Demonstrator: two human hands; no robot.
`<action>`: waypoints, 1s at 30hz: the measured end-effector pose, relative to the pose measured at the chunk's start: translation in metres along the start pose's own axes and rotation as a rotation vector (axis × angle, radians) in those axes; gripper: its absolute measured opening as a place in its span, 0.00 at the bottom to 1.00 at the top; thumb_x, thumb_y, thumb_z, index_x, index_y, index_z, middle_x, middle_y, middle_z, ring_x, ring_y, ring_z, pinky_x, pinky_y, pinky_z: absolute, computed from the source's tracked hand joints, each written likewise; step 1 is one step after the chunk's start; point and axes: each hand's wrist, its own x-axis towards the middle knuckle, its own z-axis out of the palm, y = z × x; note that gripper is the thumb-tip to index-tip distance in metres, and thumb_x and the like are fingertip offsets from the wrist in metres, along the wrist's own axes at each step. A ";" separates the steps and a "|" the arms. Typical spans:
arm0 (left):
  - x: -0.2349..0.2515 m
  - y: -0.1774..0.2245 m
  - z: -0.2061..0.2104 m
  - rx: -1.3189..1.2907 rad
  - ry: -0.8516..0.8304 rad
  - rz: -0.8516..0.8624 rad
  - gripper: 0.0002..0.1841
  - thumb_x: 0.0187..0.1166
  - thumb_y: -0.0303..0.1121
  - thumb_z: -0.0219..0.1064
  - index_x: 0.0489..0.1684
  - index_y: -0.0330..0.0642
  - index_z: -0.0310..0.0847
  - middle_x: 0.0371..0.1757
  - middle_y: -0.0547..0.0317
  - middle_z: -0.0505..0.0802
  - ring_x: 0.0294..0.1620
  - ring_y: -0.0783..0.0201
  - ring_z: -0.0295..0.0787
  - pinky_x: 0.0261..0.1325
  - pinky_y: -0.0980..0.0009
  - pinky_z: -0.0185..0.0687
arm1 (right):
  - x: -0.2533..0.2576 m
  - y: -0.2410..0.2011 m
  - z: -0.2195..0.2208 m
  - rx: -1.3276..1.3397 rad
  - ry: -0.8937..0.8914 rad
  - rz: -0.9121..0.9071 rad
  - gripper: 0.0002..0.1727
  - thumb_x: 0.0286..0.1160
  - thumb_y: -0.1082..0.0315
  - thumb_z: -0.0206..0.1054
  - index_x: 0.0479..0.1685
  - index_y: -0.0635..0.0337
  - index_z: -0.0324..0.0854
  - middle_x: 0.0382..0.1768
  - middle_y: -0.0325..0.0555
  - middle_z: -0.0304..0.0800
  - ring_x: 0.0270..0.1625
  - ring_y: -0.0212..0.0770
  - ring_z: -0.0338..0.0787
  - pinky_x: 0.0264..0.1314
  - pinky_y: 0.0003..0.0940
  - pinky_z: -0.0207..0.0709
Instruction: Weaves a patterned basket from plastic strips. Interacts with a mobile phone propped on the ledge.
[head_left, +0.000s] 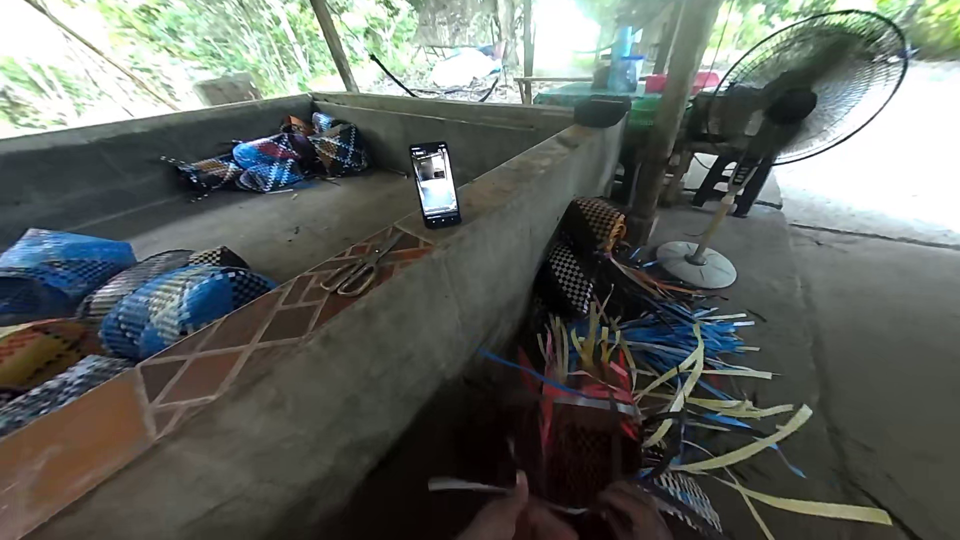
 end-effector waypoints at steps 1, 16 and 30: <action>0.004 -0.002 0.008 -0.126 0.056 0.110 0.44 0.88 0.67 0.30 0.47 0.42 0.91 0.42 0.64 0.98 0.43 0.69 0.93 0.54 0.68 0.88 | 0.003 0.000 0.002 -0.012 0.010 0.015 0.10 0.72 0.76 0.69 0.46 0.69 0.93 0.49 0.65 0.93 0.58 0.67 0.89 0.68 0.70 0.73; 0.090 -0.014 0.015 0.827 0.029 -0.136 0.22 0.92 0.43 0.57 0.64 0.29 0.84 0.62 0.34 0.90 0.68 0.42 0.86 0.77 0.45 0.74 | -0.008 -0.009 0.001 0.014 0.162 0.058 0.20 0.73 0.74 0.69 0.66 0.68 0.86 0.57 0.59 0.94 0.66 0.69 0.86 0.73 0.62 0.76; 0.080 -0.003 0.000 0.844 -0.234 0.069 0.17 0.85 0.21 0.55 0.66 0.22 0.81 0.67 0.28 0.85 0.72 0.38 0.81 0.81 0.47 0.70 | 0.019 -0.038 -0.022 -0.011 -0.312 0.384 0.18 0.87 0.61 0.62 0.50 0.69 0.89 0.37 0.57 0.95 0.42 0.54 0.94 0.57 0.56 0.83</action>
